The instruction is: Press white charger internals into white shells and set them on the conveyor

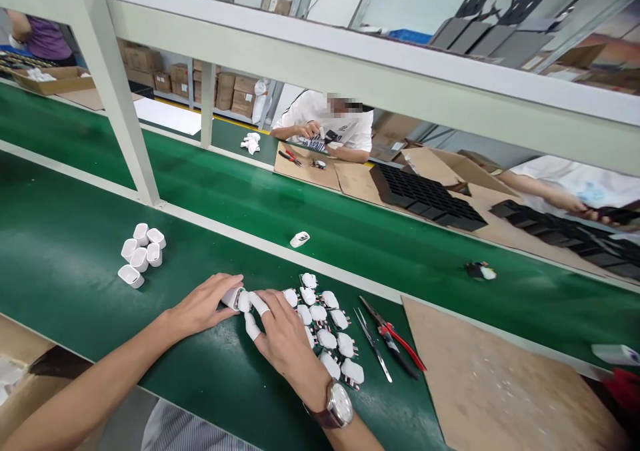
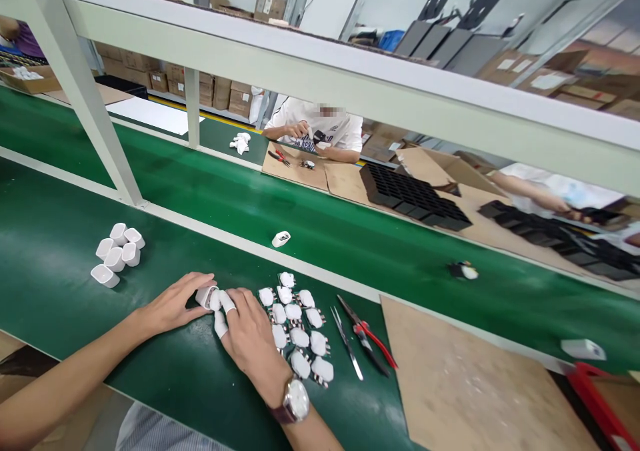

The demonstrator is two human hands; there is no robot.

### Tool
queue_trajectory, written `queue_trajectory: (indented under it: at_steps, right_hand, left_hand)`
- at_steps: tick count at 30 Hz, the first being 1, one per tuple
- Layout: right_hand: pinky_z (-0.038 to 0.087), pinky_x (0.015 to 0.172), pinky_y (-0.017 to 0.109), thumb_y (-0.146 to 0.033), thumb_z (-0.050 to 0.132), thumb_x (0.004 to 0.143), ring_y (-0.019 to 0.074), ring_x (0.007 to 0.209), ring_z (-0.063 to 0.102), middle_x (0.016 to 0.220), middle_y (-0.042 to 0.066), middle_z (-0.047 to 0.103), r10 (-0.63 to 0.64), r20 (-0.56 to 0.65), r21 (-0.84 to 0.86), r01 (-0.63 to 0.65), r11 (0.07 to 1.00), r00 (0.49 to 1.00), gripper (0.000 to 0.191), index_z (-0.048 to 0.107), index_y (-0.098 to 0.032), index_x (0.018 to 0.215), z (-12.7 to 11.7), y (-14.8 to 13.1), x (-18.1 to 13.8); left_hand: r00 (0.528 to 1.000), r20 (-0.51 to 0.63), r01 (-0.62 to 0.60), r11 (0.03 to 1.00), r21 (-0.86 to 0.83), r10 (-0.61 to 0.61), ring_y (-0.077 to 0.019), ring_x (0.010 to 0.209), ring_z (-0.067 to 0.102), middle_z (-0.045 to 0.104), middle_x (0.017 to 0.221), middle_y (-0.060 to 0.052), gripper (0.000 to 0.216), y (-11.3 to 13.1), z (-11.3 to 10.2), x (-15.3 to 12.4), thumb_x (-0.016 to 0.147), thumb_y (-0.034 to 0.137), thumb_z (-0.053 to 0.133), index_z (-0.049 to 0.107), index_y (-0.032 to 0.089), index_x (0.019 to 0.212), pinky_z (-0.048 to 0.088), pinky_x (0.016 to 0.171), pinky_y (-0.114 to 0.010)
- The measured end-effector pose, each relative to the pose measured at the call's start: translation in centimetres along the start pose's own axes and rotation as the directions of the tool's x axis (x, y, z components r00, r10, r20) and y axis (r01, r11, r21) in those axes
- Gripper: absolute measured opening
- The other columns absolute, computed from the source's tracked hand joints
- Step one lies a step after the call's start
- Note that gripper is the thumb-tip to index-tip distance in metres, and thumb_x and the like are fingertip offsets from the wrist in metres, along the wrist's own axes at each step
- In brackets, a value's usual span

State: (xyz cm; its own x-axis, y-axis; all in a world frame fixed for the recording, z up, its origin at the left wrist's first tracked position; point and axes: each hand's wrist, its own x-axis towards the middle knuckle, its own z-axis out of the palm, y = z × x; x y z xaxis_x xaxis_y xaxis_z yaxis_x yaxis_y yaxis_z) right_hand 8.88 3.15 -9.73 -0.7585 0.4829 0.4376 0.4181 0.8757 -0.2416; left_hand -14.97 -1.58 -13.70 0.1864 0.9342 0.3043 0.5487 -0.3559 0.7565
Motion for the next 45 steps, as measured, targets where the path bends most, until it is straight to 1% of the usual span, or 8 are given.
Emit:
queue_trajectory:
  at_steps: [15,24,27,29,33,37,41,45]
  right_hand:
    - [0.059,0.094,0.050,-0.006,0.061,0.088,0.0339,0.110,0.057,0.118,0.018,0.062,-0.012,0.107,-0.151,0.028,0.988,0.994,0.018,0.065,-0.015,0.104,-1.1,-1.2,1.1]
    - [0.058,0.100,0.052,-0.018,0.058,0.101,0.0334,0.120,0.060,0.133,0.017,0.063,0.021,0.046,-0.032,-0.020,0.999,0.999,0.025,0.063,-0.016,0.125,-0.8,-1.0,0.8]
    - [0.059,0.100,0.051,-0.016,0.059,0.100,0.0325,0.121,0.062,0.133,0.017,0.064,0.022,0.086,0.000,-0.022,1.000,0.996,0.028,0.063,-0.015,0.128,-0.4,-0.8,0.5]
    - [0.059,0.102,0.050,-0.016,0.059,0.100,0.0316,0.121,0.063,0.135,0.016,0.064,0.050,0.081,0.032,-0.053,0.998,0.995,0.031,0.062,-0.015,0.131,-0.2,-0.5,0.2]
    - [0.058,0.105,0.049,-0.018,0.057,0.103,0.0295,0.125,0.063,0.138,0.016,0.063,0.152,-0.071,0.088,-0.146,0.985,0.986,0.033,0.059,-0.018,0.136,-0.3,0.6,-0.9]
    - [0.057,0.106,0.049,-0.020,0.058,0.103,0.0284,0.125,0.065,0.135,0.014,0.066,0.223,-0.185,0.082,-0.211,0.974,0.957,0.033,0.061,-0.021,0.135,-1.4,2.7,-2.4]
    - [0.056,0.105,0.051,-0.017,0.055,0.100,0.0299,0.125,0.065,0.134,0.015,0.067,0.263,-0.206,0.001,-0.268,0.963,0.943,0.032,0.063,-0.020,0.131,-3.1,5.6,-4.6]
    - [0.055,0.101,0.051,-0.011,0.054,0.092,0.0320,0.125,0.061,0.132,0.014,0.068,0.291,-0.107,-0.105,-0.302,0.948,0.951,0.032,0.067,-0.019,0.121,-3.8,7.8,-6.5]
  left_hand:
    - [0.998,0.055,-0.049,0.994,0.102,0.044,-0.0273,0.129,0.062,0.063,0.140,-0.009,0.064,0.2,0.2,0.1,0.101,0.026,0.064,0.033,0.033,0.156,0.055,0.108,-0.047]
    - [0.990,0.134,0.049,0.999,-0.005,-0.048,-0.0248,0.130,0.065,0.063,0.145,-0.008,0.066,0.1,0.6,-0.2,0.097,0.024,0.067,0.033,0.031,0.153,0.057,0.108,-0.043]
    - [0.991,0.124,0.044,0.999,-0.018,-0.042,-0.0231,0.125,0.068,0.066,0.140,-0.007,0.049,0.5,0.5,-0.1,0.097,0.022,0.064,0.044,0.029,0.141,0.060,0.103,-0.039]
    - [0.994,0.101,-0.041,0.999,0.006,0.041,-0.0225,0.123,0.068,0.067,0.136,-0.008,0.036,0.8,0.5,0.1,0.098,0.017,0.061,0.052,0.027,0.132,0.059,0.103,-0.038]
    - [0.969,0.042,-0.245,0.963,0.109,0.242,-0.0216,0.116,0.069,0.069,0.126,-0.009,0.020,0.9,0.5,0.5,0.100,0.013,0.060,0.063,0.024,0.117,0.058,0.099,-0.036]
    - [0.939,-0.082,-0.321,0.935,0.151,0.335,-0.0205,0.105,0.070,0.070,0.122,-0.010,0.016,1.1,0.5,0.9,0.098,0.011,0.064,0.065,0.023,0.109,0.059,0.091,-0.035]
    - [0.956,-0.032,-0.282,0.942,0.180,0.293,-0.0188,0.094,0.069,0.072,0.114,-0.009,0.010,1.5,0.2,1.1,0.098,0.011,0.062,0.063,0.021,0.097,0.056,0.080,-0.031]
    - [0.981,0.115,-0.184,0.951,0.249,0.159,-0.0175,0.090,0.070,0.072,0.106,-0.005,0.013,1.9,-0.7,3.3,0.092,0.011,0.064,0.061,0.021,0.084,0.055,0.078,-0.028]
